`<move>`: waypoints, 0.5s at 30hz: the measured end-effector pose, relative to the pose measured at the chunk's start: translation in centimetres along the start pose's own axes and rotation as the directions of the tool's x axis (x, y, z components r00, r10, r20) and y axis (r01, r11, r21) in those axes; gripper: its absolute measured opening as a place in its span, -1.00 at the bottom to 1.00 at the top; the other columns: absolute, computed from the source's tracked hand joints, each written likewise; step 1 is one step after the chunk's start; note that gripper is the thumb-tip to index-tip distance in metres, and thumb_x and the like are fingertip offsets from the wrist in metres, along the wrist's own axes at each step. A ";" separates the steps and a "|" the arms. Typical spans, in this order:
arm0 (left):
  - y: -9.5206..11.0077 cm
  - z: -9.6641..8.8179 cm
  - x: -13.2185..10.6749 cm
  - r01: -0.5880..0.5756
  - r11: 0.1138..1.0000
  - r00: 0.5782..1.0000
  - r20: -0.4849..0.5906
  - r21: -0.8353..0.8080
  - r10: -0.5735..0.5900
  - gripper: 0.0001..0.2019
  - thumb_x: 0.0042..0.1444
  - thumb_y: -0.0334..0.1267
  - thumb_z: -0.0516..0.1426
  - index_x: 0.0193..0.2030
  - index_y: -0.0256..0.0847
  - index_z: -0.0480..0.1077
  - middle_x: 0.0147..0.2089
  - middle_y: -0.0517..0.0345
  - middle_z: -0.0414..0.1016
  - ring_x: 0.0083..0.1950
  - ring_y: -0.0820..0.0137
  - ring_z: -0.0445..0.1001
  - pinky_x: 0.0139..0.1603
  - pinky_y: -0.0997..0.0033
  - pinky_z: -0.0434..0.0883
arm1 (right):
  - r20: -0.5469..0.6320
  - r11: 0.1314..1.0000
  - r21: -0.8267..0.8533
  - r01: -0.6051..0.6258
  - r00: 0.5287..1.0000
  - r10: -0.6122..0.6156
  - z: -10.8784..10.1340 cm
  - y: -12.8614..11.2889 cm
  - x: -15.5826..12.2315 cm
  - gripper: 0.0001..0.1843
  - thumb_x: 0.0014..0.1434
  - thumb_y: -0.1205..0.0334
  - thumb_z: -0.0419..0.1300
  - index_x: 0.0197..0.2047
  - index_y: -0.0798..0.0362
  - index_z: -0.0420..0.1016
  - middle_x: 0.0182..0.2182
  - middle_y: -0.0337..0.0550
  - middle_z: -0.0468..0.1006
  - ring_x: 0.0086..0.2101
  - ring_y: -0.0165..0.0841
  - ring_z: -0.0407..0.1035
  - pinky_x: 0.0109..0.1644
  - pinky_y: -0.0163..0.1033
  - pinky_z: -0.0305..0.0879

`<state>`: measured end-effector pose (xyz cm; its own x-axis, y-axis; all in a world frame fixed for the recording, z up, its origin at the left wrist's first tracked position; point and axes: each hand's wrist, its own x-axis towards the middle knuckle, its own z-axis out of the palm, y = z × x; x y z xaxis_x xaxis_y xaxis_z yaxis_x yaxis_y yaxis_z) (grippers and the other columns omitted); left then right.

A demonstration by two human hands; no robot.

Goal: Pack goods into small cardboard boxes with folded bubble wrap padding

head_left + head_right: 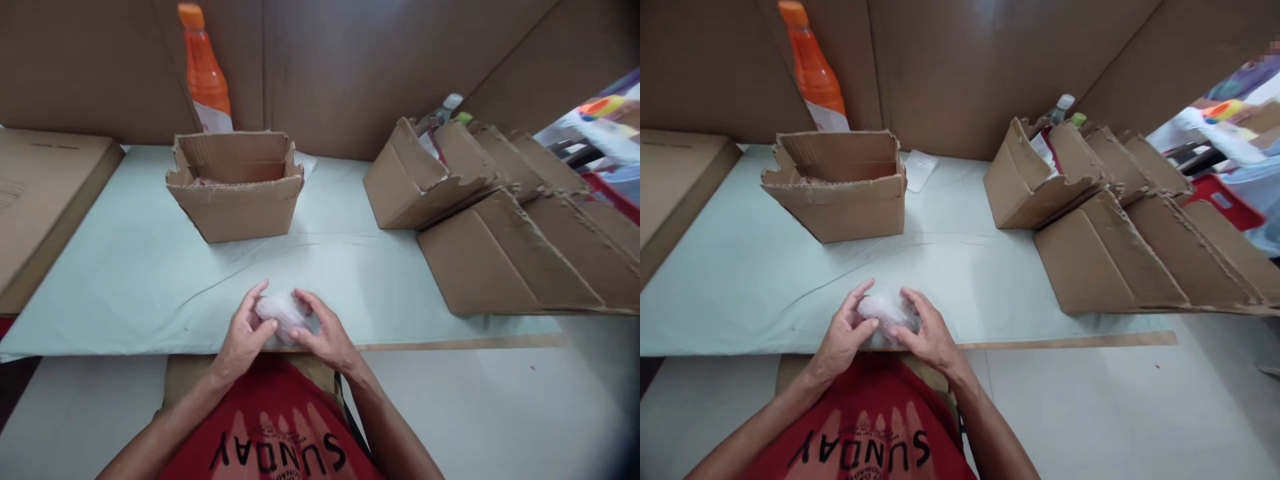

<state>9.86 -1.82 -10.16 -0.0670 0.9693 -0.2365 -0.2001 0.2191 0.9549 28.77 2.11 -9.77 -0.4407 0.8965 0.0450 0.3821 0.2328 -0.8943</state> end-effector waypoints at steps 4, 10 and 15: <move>2.8 -2.1 1.7 -0.354 0.838 0.930 0.058 0.416 0.364 -0.41 0.19 -0.20 0.24 0.35 -0.15 0.26 0.10 -0.05 0.52 0.06 0.23 0.53 0.11 0.19 0.48 | 0.032 0.999 -0.030 0.036 0.999 -0.035 -1.5 0.1 1.1 -0.78 0.25 0.14 0.27 -0.07 0.03 0.58 -0.21 -0.09 0.66 -0.21 -0.26 0.53 -0.09 -0.18 0.46; 12.9 -7.2 8.6 -0.508 0.051 0.452 0.215 0.860 0.866 -0.48 0.14 -0.35 0.25 0.26 -0.13 0.36 0.29 -0.11 0.42 0.42 0.01 0.28 0.40 -0.11 0.24 | -0.157 0.913 -0.255 0.319 0.918 -0.365 -8.0 -4.7 6.0 -0.91 0.24 0.19 0.32 -0.18 -0.04 0.60 -0.25 -0.14 0.62 -0.22 -0.29 0.51 -0.14 -0.21 0.44; 14.2 -9.3 12.0 -0.462 -0.034 0.461 0.273 0.886 0.844 -0.75 0.17 -0.42 0.15 -0.03 -0.12 0.49 -0.05 0.05 0.60 0.17 0.09 0.52 0.36 -0.12 0.23 | -0.231 0.771 -0.519 0.370 0.808 -0.543 -12.3 -11.7 13.7 -0.87 0.29 0.10 0.28 -0.20 -0.05 0.59 -0.31 -0.19 0.57 -0.35 -0.36 0.43 -0.28 -0.25 0.37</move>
<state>-2.83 11.85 -1.13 0.0665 0.6625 0.7461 0.9039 -0.3567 0.2361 28.24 16.25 6.76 -0.3758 0.6848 0.6244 0.5530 0.7064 -0.4419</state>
